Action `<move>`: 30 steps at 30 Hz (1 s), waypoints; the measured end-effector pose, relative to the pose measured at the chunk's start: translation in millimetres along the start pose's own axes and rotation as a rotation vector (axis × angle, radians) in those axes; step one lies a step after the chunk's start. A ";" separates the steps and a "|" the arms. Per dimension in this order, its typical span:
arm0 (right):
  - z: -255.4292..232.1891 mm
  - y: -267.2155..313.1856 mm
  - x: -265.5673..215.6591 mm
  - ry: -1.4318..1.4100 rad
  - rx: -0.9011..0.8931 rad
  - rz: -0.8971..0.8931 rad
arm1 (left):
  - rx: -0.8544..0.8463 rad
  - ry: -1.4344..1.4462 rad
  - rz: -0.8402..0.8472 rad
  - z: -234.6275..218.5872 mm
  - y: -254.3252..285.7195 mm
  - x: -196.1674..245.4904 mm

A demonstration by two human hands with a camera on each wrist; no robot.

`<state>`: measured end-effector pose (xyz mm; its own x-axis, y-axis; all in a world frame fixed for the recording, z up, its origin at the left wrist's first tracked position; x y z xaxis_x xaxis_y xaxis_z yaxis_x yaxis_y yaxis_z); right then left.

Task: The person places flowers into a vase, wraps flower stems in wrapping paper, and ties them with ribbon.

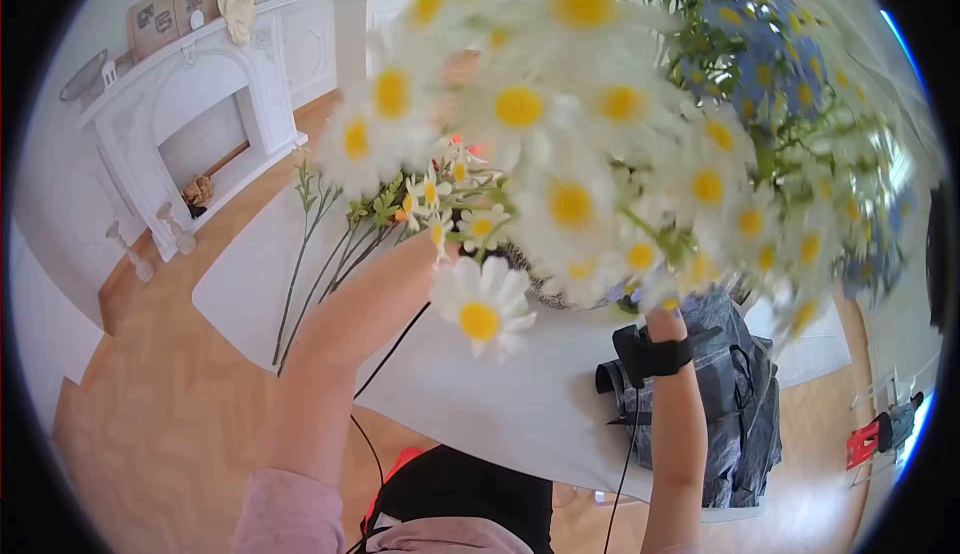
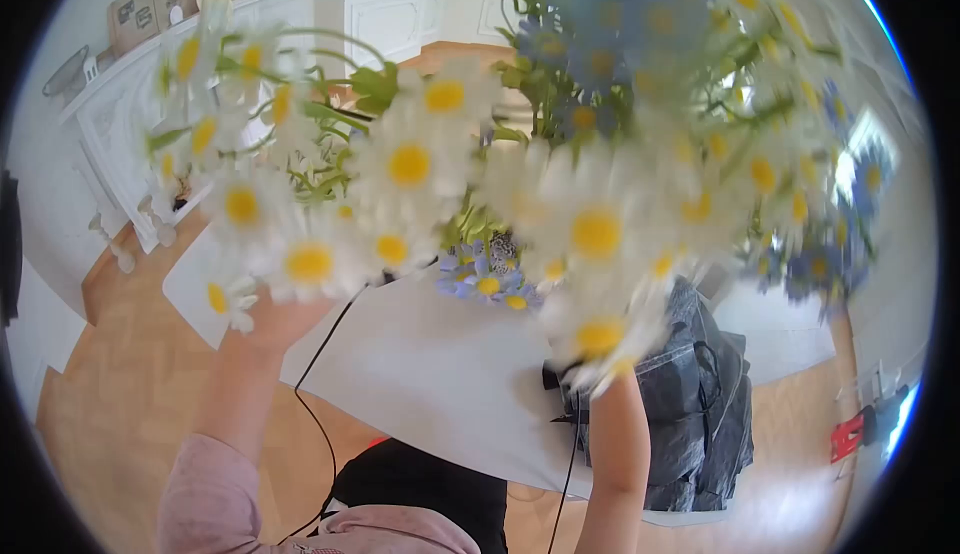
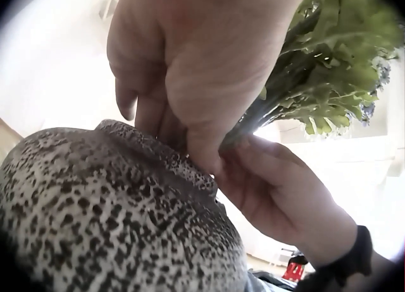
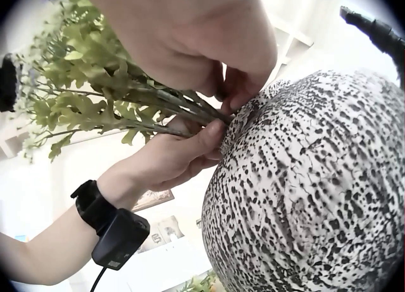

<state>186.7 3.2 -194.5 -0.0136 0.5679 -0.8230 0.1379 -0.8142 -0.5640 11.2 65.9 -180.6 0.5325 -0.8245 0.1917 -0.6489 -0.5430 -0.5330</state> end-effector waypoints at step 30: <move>15.1 -22.1 -3.9 -0.316 -0.047 0.189 | -0.042 -0.177 -0.401 -6.3 7.5 -17.0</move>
<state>168.8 17.1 -179.8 -0.2874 0.3364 -0.8968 0.2125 -0.8905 -0.4022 -6.1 74.9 -182.7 0.8295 -0.5090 0.2299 -0.3917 -0.8236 -0.4102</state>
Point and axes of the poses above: each hand's wrist, its own y-axis away from the middle knuckle, its own z-axis out of the palm, x = y × z, the point moved 6 cm from there along -y, towards the middle knuckle, and after that the axes turned 3 degrees about z, right-handed, at the moved point
